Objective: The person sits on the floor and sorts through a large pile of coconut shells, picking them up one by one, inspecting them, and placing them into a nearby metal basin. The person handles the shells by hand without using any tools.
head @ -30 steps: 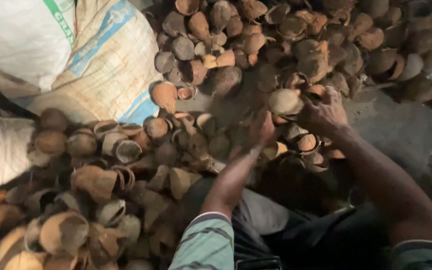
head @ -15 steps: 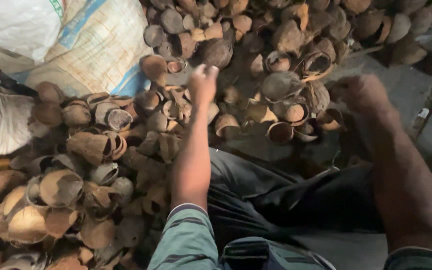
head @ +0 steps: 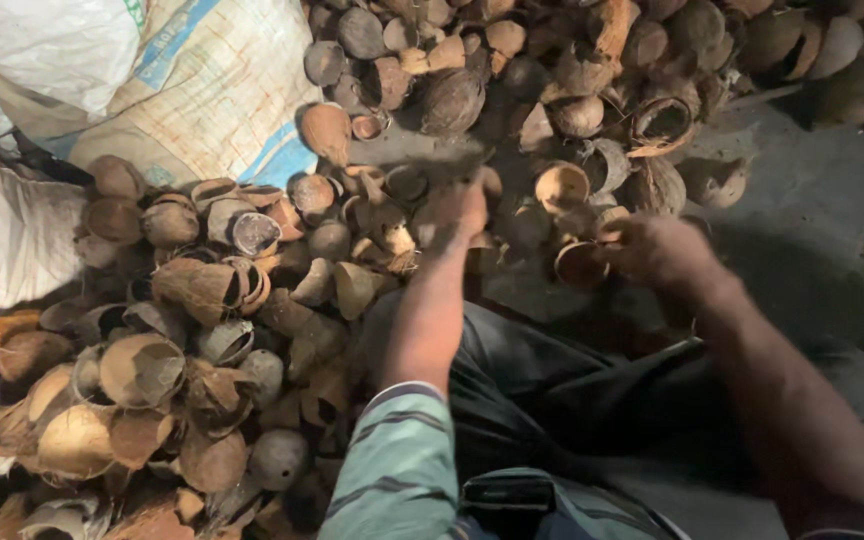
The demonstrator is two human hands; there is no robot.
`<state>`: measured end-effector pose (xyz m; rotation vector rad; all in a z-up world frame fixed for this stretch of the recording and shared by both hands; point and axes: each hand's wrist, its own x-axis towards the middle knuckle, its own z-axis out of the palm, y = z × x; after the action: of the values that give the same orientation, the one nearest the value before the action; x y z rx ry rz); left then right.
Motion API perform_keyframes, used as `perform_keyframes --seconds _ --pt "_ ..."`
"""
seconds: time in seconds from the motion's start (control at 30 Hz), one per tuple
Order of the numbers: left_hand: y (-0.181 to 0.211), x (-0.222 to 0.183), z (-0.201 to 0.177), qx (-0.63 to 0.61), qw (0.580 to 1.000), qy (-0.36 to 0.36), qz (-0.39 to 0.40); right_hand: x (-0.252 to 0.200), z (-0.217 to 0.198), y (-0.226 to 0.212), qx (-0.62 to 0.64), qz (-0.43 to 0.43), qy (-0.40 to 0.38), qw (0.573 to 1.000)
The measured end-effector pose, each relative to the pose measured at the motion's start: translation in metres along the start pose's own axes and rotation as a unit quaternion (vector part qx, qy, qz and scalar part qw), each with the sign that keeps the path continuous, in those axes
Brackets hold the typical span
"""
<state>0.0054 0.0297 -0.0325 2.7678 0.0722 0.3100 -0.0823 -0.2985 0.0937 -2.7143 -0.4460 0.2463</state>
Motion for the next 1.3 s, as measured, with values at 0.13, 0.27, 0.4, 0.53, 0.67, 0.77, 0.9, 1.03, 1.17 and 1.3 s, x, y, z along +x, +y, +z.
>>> perform_keyframes --seconds 0.13,0.27,0.4,0.53,0.67,0.77,0.9,1.03,1.17,1.3 --pt "0.001 0.022 0.015 -0.076 0.989 0.038 -0.118 0.009 0.003 -0.009 -0.007 -0.049 0.015 0.999" --pt "-0.047 0.035 -0.006 -0.165 0.979 0.079 -0.094 0.015 0.006 -0.011 0.020 0.016 0.043 0.999" --pt "-0.073 0.029 -0.019 -0.048 0.992 -0.063 -0.101 0.021 0.038 -0.048 0.028 -0.024 -0.106 0.994" --pt "-0.062 0.015 0.000 0.040 0.988 -0.132 -0.072 0.010 0.097 -0.092 -0.074 -0.059 -0.144 0.985" --pt "-0.057 0.009 0.000 0.041 0.993 -0.074 -0.080 0.008 0.130 -0.090 -0.070 -0.027 -0.150 0.986" --pt "-0.058 0.017 -0.028 -0.270 0.929 -0.128 -0.218 0.021 0.128 -0.061 -0.044 -0.018 -0.179 0.983" --pt "-0.070 0.020 -0.086 -0.695 0.620 -0.061 -0.360 0.047 0.105 -0.028 0.082 -0.044 -0.138 0.986" --pt "-0.062 0.011 -0.116 -0.839 0.454 -0.089 -0.286 0.057 0.075 -0.014 0.694 -0.027 -0.121 0.709" --pt "-0.049 0.008 -0.130 -0.877 0.388 -0.054 -0.278 0.050 0.051 -0.021 0.730 -0.269 -0.030 0.628" --pt "-0.083 -0.008 -0.165 -0.968 0.223 0.096 -0.062 0.052 0.044 -0.060 0.512 -0.028 0.090 0.854"
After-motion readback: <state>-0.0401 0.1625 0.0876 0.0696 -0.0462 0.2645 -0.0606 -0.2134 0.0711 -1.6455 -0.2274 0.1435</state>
